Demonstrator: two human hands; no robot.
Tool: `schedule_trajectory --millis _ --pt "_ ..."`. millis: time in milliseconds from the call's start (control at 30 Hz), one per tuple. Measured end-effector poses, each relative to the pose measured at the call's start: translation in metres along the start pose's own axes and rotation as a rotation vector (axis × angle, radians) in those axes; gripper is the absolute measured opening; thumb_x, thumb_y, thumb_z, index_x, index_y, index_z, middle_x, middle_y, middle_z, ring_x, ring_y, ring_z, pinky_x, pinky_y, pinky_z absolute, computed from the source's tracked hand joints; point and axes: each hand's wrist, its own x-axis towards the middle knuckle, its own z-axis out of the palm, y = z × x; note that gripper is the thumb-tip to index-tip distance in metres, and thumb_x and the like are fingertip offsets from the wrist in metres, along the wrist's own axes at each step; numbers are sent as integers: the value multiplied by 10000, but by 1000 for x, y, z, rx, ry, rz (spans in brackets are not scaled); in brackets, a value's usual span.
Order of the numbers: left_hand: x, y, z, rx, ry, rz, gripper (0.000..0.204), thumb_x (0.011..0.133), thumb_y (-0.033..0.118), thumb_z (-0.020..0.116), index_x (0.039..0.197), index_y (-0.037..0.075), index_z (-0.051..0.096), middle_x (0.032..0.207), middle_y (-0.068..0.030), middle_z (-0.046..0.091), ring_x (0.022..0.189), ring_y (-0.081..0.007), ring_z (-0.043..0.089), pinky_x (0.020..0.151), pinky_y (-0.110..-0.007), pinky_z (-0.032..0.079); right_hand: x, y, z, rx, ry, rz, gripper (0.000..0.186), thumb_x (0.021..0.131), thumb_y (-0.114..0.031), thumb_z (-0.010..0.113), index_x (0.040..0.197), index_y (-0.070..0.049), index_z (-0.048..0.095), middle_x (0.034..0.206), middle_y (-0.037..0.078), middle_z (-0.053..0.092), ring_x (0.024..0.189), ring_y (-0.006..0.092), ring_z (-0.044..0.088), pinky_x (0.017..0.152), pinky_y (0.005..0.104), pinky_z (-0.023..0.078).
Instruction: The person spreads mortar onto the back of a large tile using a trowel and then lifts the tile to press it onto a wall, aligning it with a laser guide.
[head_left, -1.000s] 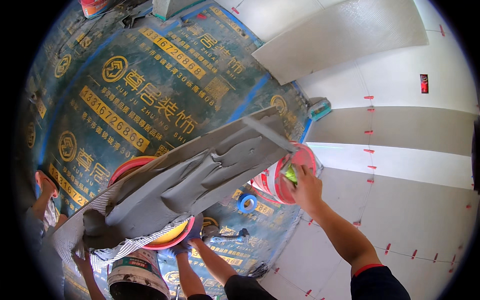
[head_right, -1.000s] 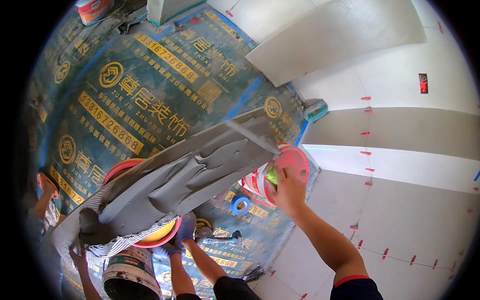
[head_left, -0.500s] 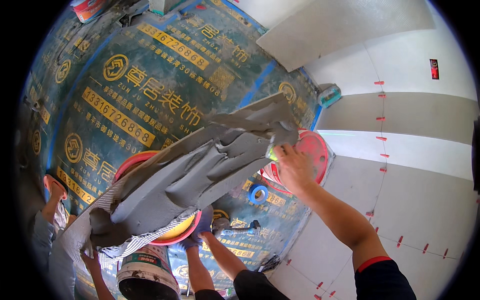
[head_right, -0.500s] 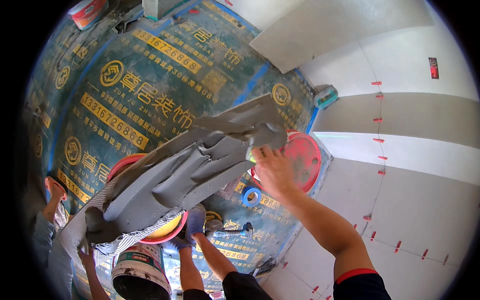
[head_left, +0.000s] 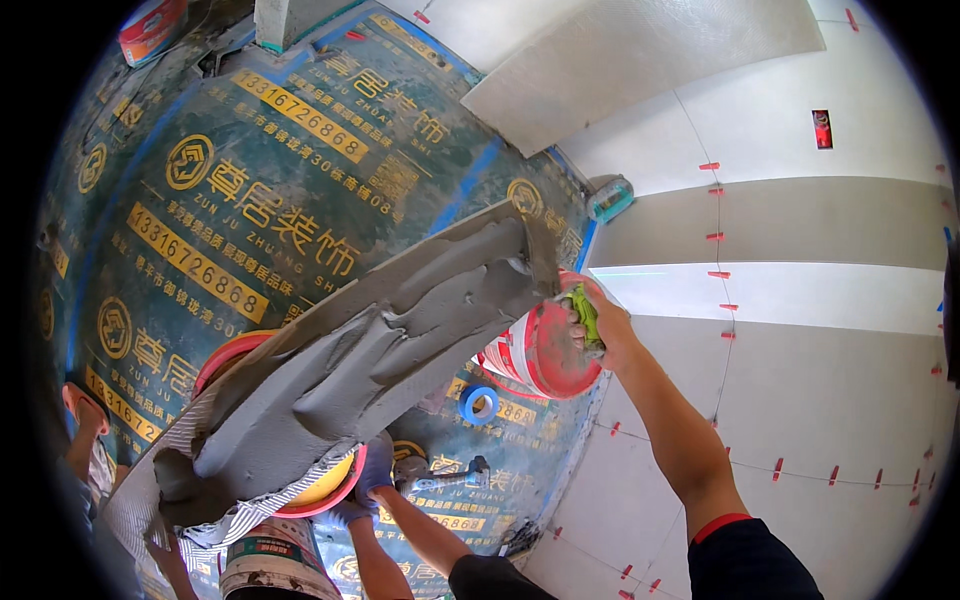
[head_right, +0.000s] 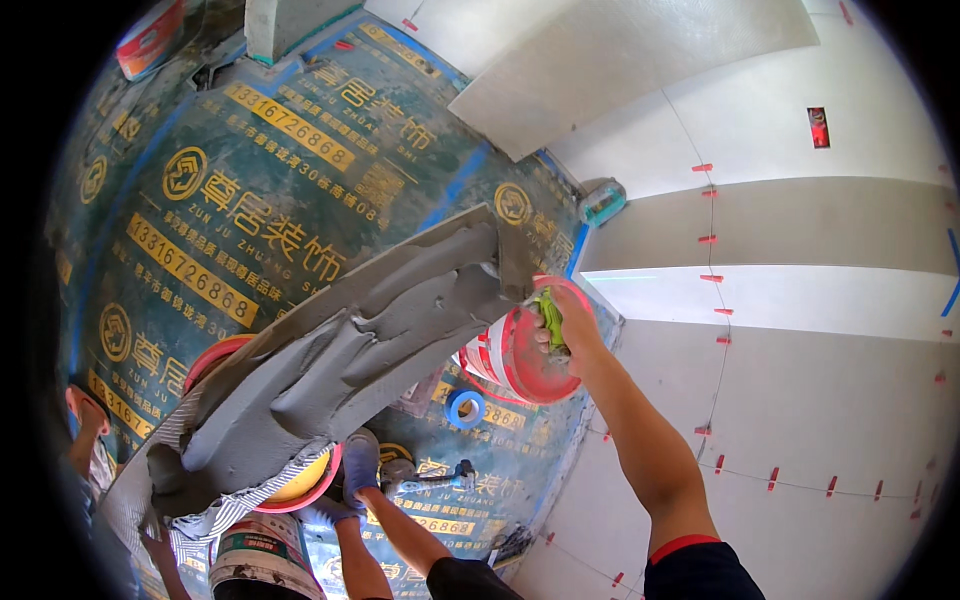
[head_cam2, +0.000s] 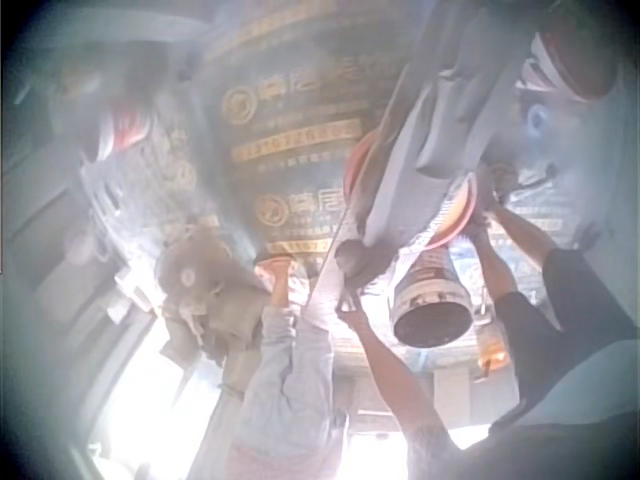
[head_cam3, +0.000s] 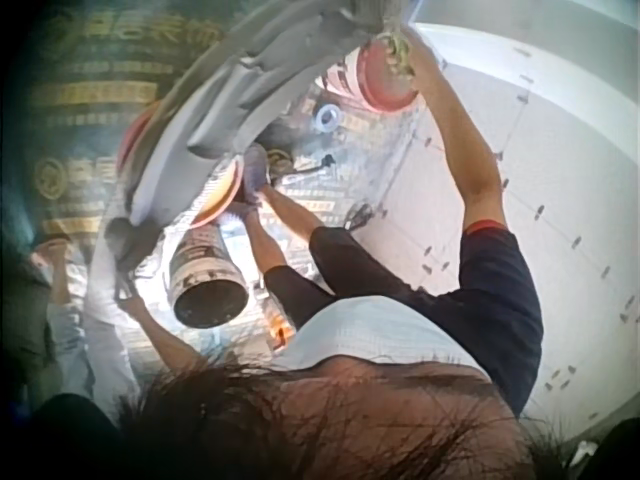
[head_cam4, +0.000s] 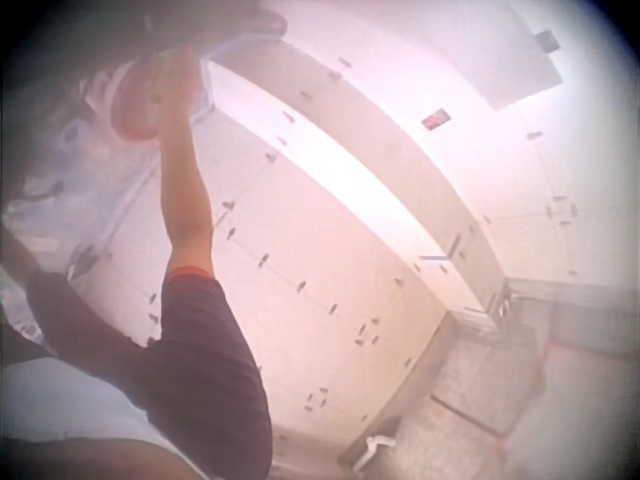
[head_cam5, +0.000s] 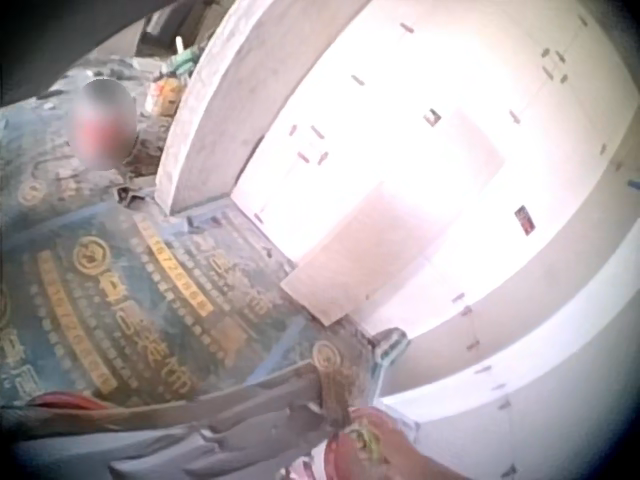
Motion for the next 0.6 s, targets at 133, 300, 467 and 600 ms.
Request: schedule_trajectory --millis 133,300,467,600 --pt "0 5 -6 1 -17 14 820 878 404 586 1441 -46 195 1461 -264 271 1357 -370 280 1117 -406 242 32 3 -10 -49 -76 55 353 979 -415 393 883 -105 533 687 -18 485 514 87 436 456 242 352" --pt "7 -16 -16 31 27 63 823 869 441 589 1429 -44 231 1434 -269 315 1334 -379 317 1091 -421 283 81 3 -21 -100 -47 -83 401 968 -434 422 836 -72 530 671 -8 480 507 100 445 454 260 361" --pt "8 -14 -18 43 70 70 837 853 487 590 1417 -42 270 1411 -270 355 1306 -393 360 1067 -432 326 104 13 -42 -359 203 -159 446 951 -453 448 779 -51 536 610 25 504 509 123 495 464 287 394" --pt "12 5 -3 40 -3 43 839 865 486 582 1424 -45 251 1435 -260 326 1332 -375 325 1091 -409 287 105 34 -96 -835 611 -454 440 938 -454 474 768 -54 542 588 63 535 472 144 516 452 309 407"
